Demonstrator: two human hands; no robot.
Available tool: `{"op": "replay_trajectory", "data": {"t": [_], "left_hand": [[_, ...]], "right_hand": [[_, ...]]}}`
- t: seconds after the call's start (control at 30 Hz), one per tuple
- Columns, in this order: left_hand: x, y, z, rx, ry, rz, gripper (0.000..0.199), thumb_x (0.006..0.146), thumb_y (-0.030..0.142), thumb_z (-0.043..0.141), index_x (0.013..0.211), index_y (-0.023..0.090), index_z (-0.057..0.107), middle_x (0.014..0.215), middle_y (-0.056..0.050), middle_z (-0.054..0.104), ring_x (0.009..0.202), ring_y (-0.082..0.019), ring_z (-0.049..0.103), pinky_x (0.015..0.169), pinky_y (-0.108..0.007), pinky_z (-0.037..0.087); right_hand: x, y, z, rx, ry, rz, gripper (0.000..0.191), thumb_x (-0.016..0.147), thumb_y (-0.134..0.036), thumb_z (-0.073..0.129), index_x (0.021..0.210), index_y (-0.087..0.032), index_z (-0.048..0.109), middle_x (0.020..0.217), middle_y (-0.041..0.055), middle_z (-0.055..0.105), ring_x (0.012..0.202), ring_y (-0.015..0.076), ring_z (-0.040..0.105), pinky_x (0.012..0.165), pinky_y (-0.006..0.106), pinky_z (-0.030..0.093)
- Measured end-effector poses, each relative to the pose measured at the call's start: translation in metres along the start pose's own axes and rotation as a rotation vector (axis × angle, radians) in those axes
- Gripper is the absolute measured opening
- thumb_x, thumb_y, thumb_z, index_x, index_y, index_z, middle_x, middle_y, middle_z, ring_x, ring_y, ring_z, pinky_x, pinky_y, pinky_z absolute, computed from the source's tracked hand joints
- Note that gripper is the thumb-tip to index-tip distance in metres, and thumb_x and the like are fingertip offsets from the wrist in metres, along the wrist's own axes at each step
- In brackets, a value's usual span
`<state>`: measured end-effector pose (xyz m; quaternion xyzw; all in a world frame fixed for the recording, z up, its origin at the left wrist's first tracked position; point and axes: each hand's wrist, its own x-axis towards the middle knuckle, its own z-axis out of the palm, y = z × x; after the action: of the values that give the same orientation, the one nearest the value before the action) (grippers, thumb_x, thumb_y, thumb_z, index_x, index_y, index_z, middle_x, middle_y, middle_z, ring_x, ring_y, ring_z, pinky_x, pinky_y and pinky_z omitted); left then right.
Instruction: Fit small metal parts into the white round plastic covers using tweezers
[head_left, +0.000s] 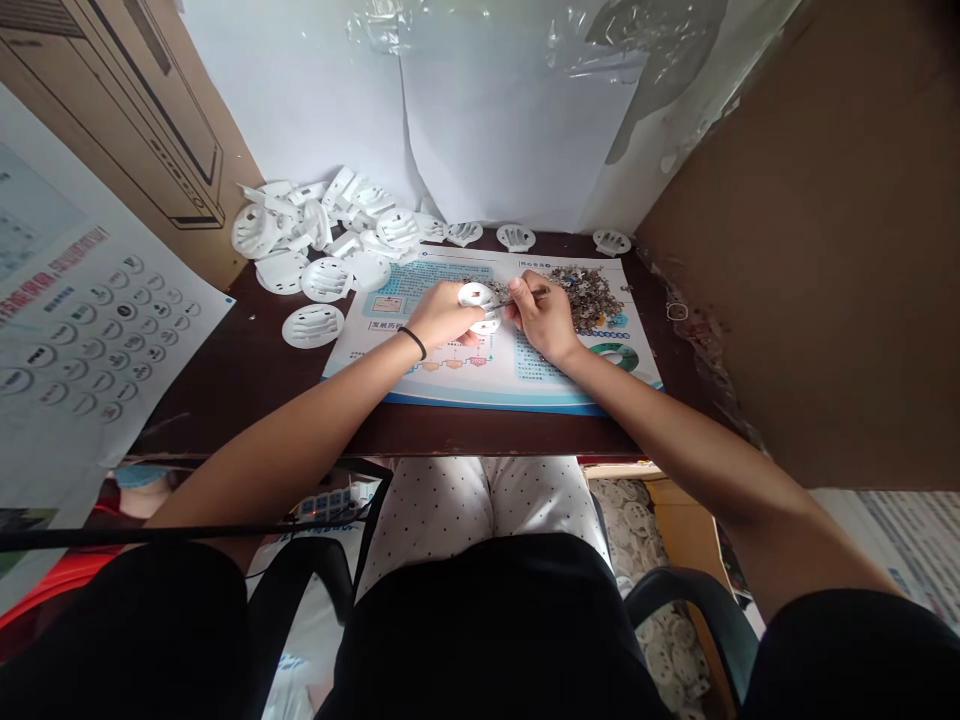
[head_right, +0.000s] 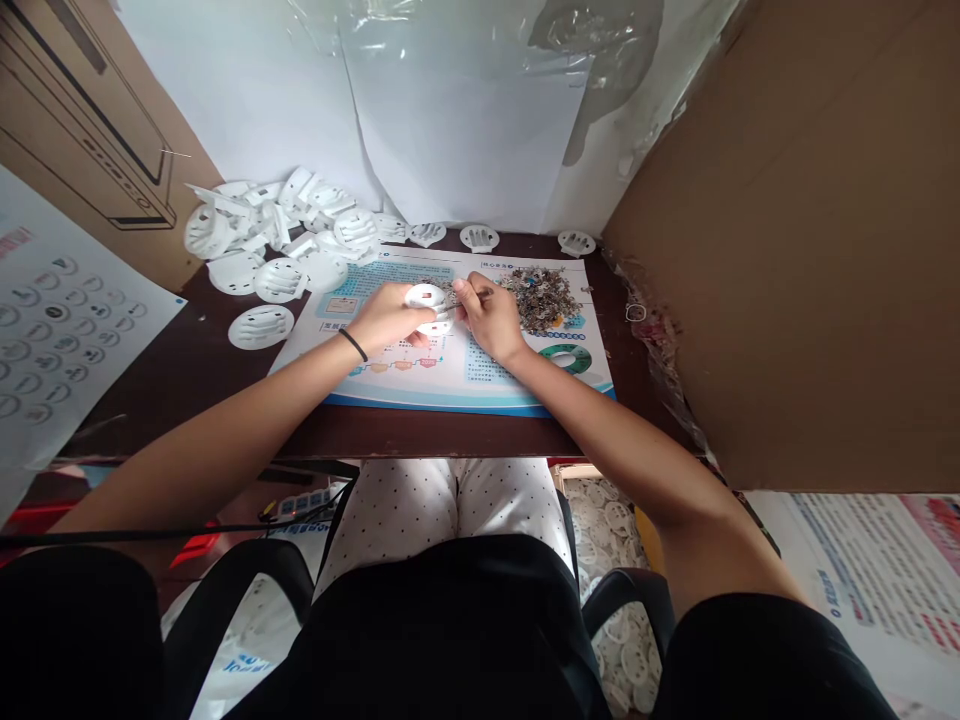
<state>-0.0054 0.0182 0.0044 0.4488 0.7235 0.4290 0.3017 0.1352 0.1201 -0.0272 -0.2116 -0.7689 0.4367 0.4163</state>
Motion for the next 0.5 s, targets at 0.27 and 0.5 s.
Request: {"op": "replay_trajectory", "data": {"t": [0.27, 0.5], "left_hand": [[-0.0008, 0.0002, -0.0003, 0.036, -0.002, 0.043, 0.009, 0.07, 0.011, 0.064, 0.067, 0.019, 0.06, 0.064, -0.003, 0.07, 0.045, -0.018, 0.068, 0.039, -0.024, 0.047], [-0.0031, -0.0015, 0.0021, 0.081, 0.022, 0.088, 0.006, 0.074, 0.014, 0.062, 0.071, 0.019, 0.059, 0.067, -0.004, 0.07, 0.046, -0.02, 0.068, 0.041, -0.027, 0.043]], "right_hand": [[0.0003, 0.0036, 0.0024, -0.039, -0.054, -0.012, 0.065, 0.083, -0.087, 0.043, 0.062, -0.026, 0.043, 0.052, -0.001, 0.057, 0.051, 0.012, 0.048, 0.054, 0.031, 0.038], [-0.0008, 0.0012, 0.0054, -0.052, -0.077, 0.013, 0.068, 0.082, -0.09, 0.04, 0.061, -0.025, 0.043, 0.052, -0.0015, 0.057, 0.051, 0.0117, 0.049, 0.054, 0.03, 0.038]]}}
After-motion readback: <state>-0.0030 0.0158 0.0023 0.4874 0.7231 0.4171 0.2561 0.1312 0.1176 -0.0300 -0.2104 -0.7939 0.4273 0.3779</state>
